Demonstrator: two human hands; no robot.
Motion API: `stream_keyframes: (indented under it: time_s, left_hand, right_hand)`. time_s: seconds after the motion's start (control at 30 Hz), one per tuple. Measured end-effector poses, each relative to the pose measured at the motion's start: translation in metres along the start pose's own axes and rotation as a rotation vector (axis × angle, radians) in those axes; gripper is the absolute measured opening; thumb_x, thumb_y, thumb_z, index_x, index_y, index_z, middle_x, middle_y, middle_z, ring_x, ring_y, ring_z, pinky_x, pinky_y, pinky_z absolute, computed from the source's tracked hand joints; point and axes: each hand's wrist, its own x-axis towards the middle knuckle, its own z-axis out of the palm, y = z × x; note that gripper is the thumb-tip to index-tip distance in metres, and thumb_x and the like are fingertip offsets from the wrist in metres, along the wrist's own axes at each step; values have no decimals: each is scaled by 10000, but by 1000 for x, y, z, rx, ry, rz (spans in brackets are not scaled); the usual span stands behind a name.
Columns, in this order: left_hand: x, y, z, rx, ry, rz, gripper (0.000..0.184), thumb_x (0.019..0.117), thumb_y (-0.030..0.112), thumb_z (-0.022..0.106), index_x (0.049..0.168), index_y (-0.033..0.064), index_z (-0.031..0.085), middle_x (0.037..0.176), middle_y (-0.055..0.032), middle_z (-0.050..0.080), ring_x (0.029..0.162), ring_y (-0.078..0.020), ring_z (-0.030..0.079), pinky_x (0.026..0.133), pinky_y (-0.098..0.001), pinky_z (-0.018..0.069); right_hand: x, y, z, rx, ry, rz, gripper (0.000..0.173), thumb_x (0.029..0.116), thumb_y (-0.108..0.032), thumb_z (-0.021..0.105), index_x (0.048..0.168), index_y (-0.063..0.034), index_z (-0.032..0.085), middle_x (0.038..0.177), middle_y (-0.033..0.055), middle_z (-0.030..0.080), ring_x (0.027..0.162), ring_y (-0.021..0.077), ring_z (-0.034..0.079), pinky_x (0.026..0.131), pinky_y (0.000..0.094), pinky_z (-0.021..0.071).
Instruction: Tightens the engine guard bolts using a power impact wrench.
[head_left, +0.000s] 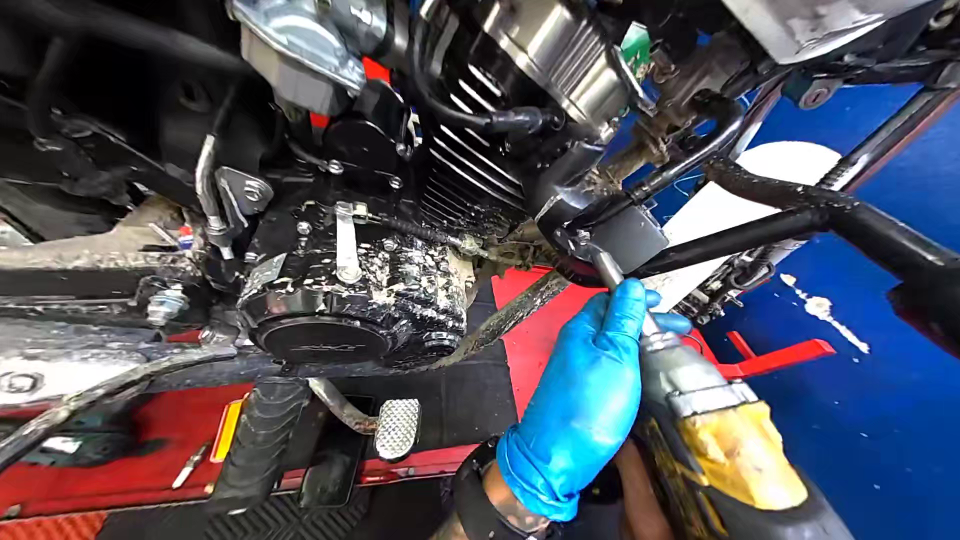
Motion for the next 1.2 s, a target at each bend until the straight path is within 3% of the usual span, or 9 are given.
stream_keyframes:
  time_s: [0.07,0.13,0.2,0.3,0.43,0.7,0.9,1.1,1.2]
  left_hand:
    - [0,-7,-7,82,229,40,574,1070,598,331,1235,161,664,1015,-18,726,869,-147,706,743,-352,599]
    - [7,-13,-14,38,481,79,546,1077,560,370,1319,134,611,1136,-54,714,974,-182,713,826,-402,605]
    - [23,-15,-20,-67,560,123,503,1099,480,378,1403,122,559,1321,-70,659,1172,-195,667,987,-428,565]
    - [56,-11,-22,-361,521,148,472,1119,357,382,1467,60,497,1431,-124,586,1309,-225,590,1087,-429,511]
    - [80,-15,-23,-554,495,221,415,1128,276,354,1405,36,548,1357,-135,618,1285,-238,593,1098,-423,492]
    - [89,-26,-26,-462,425,364,346,1106,184,394,1243,-18,639,1149,-139,692,1093,-219,670,1011,-387,538]
    - [91,-24,-25,-488,396,378,362,1090,182,325,1224,33,626,1087,-89,669,1026,-185,653,927,-374,544]
    - [92,-27,-25,-465,387,513,371,1050,110,325,1184,-8,651,1116,-102,684,1009,-181,665,932,-376,552]
    - [91,-30,-26,-412,378,573,377,1033,90,330,1153,-29,667,1194,-122,672,1086,-195,653,977,-394,542]
  right_hand:
    - [13,-8,17,20,144,34,185,961,-111,680,1037,54,715,961,-20,763,951,-39,700,906,165,576]
    - [21,-8,24,41,197,61,196,936,-136,697,1019,42,698,907,-57,740,874,-48,689,834,156,584]
    - [21,-6,25,67,191,83,179,947,-168,691,1008,0,709,862,-84,728,819,-43,685,789,162,590]
    - [22,-5,24,128,174,133,186,919,-202,704,983,-27,708,795,-72,699,721,5,667,706,178,585]
    - [26,-4,29,109,177,131,229,903,-212,712,1001,-5,701,790,-58,690,704,9,659,686,173,580]
    - [31,1,28,96,137,94,222,925,-225,704,1017,-24,716,804,-45,688,714,16,650,687,182,573]
    - [32,-6,26,110,128,93,207,927,-222,703,992,-25,711,770,-53,678,691,14,648,679,185,577]
    - [37,-22,15,61,68,63,138,948,-170,677,981,-41,712,796,-64,693,691,5,650,670,176,580]
    - [39,-30,13,-15,24,74,112,950,-101,619,967,-10,683,767,-98,658,678,-47,610,666,132,547]
